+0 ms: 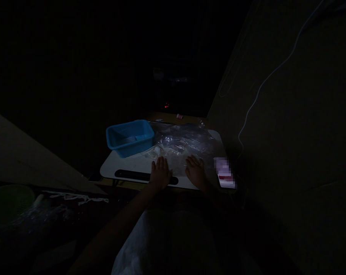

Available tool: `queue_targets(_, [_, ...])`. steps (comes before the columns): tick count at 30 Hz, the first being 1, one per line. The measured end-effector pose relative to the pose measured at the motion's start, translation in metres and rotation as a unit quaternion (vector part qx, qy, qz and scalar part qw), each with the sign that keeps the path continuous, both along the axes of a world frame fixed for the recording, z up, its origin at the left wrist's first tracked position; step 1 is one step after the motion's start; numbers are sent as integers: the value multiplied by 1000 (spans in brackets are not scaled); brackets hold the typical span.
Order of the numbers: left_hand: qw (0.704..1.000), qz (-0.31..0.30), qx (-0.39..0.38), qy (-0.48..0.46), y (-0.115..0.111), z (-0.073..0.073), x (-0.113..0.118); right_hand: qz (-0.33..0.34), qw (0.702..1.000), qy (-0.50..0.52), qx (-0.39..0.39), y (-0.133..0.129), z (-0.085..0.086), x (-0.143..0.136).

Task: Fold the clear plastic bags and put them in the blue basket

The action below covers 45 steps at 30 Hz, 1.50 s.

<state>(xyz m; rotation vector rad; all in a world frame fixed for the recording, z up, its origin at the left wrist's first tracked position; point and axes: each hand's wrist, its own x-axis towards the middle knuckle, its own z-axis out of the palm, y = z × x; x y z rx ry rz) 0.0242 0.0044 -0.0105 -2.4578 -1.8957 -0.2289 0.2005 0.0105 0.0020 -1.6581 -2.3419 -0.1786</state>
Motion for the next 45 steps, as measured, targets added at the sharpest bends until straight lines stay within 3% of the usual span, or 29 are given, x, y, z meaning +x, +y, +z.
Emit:
queue_targets(4, [1000,4,0,1,-2,4,1,43,999,-16,3,-2,6,-25])
queue_targets(8, [1000,1,-13,3,-3,8,1,76,997,-26,-19,-2,0,-44])
queue_targets(13, [1000,0,-1,0,-4,7,1,40,998,-30,-35,-2,-10,-31])
queue_targets(19, [1000,19,10,7,-3,-1,-3,-4,999,-24,-31,-3,-11,-14])
queue_targets(25, [999,35,5,-3,-1,21,-3,-15,999,-17,-45,-2,-12,-16])
queue_targets(28, [999,-35,22,-12,6,31,7,-14,998,-18,-52,-2,-12,-16])
queue_targets(30, [992,-124,8,-16,13,28,15,-13,999,-20,-49,-3,-11,-16])
queue_targets(32, [987,-160,-3,-14,19,20,19,-13,999,-21,-46,-3,-11,-16])
queue_targets(37, [996,-86,15,12,22,3,12,-18,998,-25,-58,-4,-9,-17])
queue_targets(45, [998,-37,26,35,20,0,2,-19,998,-18,-65,-4,-8,-16])
